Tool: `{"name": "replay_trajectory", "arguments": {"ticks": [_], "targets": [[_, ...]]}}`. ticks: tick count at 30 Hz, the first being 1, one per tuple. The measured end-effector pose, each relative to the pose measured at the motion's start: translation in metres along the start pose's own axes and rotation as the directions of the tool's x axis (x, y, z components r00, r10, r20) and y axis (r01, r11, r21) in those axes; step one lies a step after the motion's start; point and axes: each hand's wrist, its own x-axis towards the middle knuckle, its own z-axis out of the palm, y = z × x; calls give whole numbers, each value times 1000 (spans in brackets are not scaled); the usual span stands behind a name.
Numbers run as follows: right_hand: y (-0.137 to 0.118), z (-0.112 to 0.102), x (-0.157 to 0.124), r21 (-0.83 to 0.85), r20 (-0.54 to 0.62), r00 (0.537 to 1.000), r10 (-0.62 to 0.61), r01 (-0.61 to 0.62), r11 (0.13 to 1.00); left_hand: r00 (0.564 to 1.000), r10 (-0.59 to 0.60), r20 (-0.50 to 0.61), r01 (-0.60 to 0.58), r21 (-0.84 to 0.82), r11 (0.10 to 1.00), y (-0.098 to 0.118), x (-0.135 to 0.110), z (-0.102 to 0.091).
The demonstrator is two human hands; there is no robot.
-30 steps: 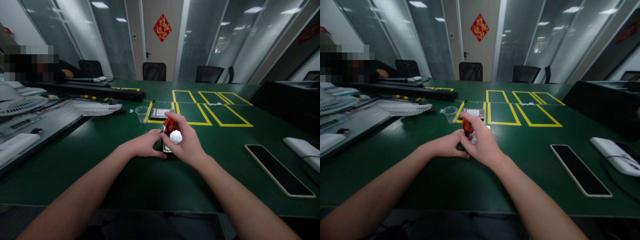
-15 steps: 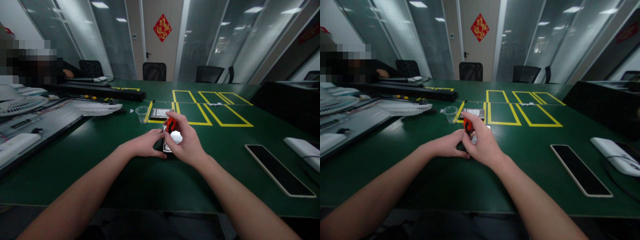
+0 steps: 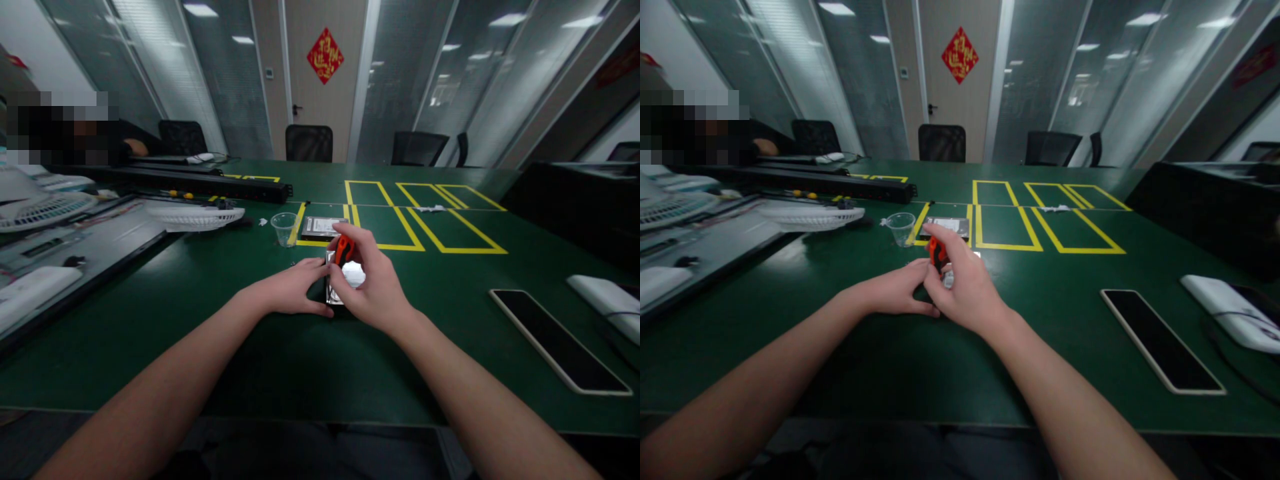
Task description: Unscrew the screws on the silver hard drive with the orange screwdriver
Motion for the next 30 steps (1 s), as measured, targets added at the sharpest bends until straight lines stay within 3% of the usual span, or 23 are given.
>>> {"name": "replay_trajectory", "arguments": {"ticks": [6, 15, 26, 30], "targets": [[-1, -1, 2, -27, -8, 1000, -28, 28, 999, 1000, -22, 20, 22, 1, 1000, -2, 0, 0], [-3, -3, 6, -78, 2, 998, -63, 63, 995, 999, 25, -38, -26, -22, 999, -11, -1, 6], [-3, -1, 3, -79, 3, 1000, 12, -11, 997, 1000, 12, -14, -12, 10, 1000, -3, -1, 2], [-6, -2, 5, -65, -12, 1000, -27, 26, 998, 1000, 6, -15, -6, 7, 1000, -1, -1, 1]]}}
